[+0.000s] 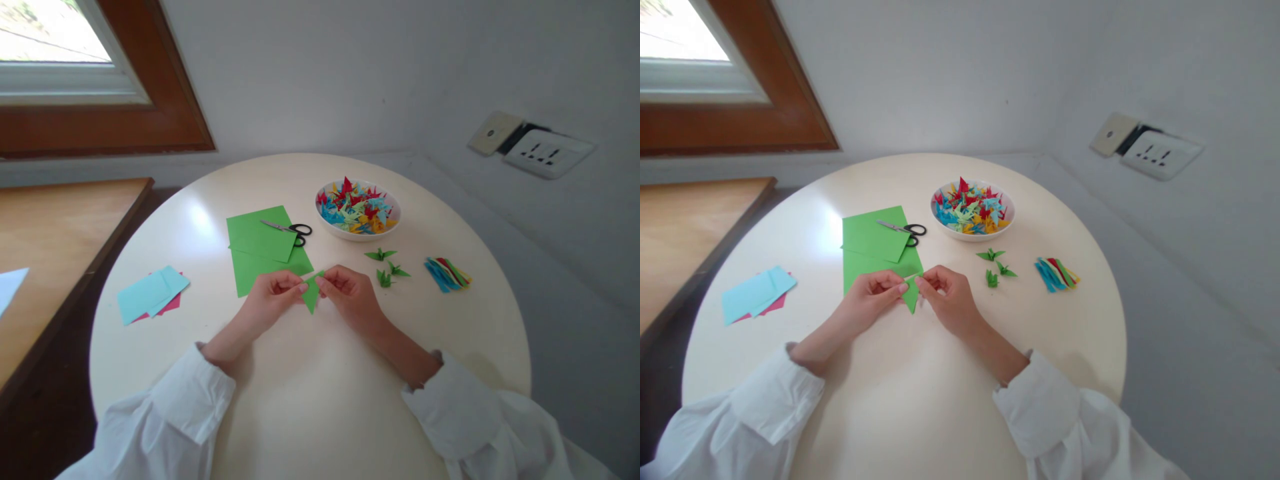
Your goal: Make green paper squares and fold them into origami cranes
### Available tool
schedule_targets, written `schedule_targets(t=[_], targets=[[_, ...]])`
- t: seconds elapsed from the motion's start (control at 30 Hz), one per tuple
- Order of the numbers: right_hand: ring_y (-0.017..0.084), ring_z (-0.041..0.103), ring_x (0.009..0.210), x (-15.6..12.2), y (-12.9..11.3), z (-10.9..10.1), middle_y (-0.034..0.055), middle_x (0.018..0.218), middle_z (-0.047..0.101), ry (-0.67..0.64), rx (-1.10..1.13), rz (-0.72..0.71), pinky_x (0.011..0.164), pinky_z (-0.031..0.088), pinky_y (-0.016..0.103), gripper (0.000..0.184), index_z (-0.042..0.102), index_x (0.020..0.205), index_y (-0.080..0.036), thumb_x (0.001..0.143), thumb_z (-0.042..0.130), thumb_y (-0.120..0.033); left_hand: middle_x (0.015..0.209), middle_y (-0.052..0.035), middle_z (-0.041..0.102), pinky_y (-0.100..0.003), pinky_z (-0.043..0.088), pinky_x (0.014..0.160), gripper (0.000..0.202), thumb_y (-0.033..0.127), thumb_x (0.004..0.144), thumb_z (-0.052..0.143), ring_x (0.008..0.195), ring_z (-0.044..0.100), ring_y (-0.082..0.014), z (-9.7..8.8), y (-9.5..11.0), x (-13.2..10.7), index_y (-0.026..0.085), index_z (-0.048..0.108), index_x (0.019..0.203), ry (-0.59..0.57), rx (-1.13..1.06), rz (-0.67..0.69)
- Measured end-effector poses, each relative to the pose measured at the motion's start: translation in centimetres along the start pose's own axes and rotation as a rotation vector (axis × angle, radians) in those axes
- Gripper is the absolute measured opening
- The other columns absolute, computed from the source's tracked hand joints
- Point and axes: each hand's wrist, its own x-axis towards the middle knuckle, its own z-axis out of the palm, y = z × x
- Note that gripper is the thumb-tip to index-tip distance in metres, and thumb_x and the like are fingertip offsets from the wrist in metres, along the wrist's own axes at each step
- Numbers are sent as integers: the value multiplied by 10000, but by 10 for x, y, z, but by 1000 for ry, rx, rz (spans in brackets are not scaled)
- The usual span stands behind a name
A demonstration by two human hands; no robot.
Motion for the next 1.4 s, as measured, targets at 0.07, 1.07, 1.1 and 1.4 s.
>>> schedule_targets(t=[0.07, 1.07, 1.1, 1.4], targets=[[111, 530, 561, 0, 1, 0, -16, 598, 588, 0, 2, 0, 557, 424, 239, 149, 599, 686, -175, 723, 619, -318, 512, 33, 521, -195, 267, 434, 332, 445, 638, 703, 455, 383, -61, 0, -1, 0, 138, 581, 612, -21, 6, 5], [128, 561, 566, 0, -4, 0, 6, 594, 655, 63, 2, 41, 558, 446, 250, 119, 651, 614, -175, 647, 680, -285, 581, 26, 568, -195, 399, 503, 351, 385, 549, 797, 522, 503, -73, 2, -1, -1, 129, 584, 663, -21, -121, -63], [127, 559, 563, 0, -4, -1, 5, 591, 651, 64, 6, 46, 556, 443, 249, 120, 649, 614, -174, 645, 682, -285, 569, 28, 565, -191, 383, 491, 344, 383, 549, 796, 512, 489, -68, 2, 0, -1, 129, 593, 659, -15, -111, -55], [118, 546, 549, 0, -6, 0, -4, 572, 635, 72, 17, 58, 555, 443, 247, 142, 631, 603, -171, 650, 679, -296, 534, 18, 575, -198, 344, 462, 292, 385, 579, 763, 485, 465, -75, 0, 2, -1, 133, 623, 618, 32, -22, -12]])
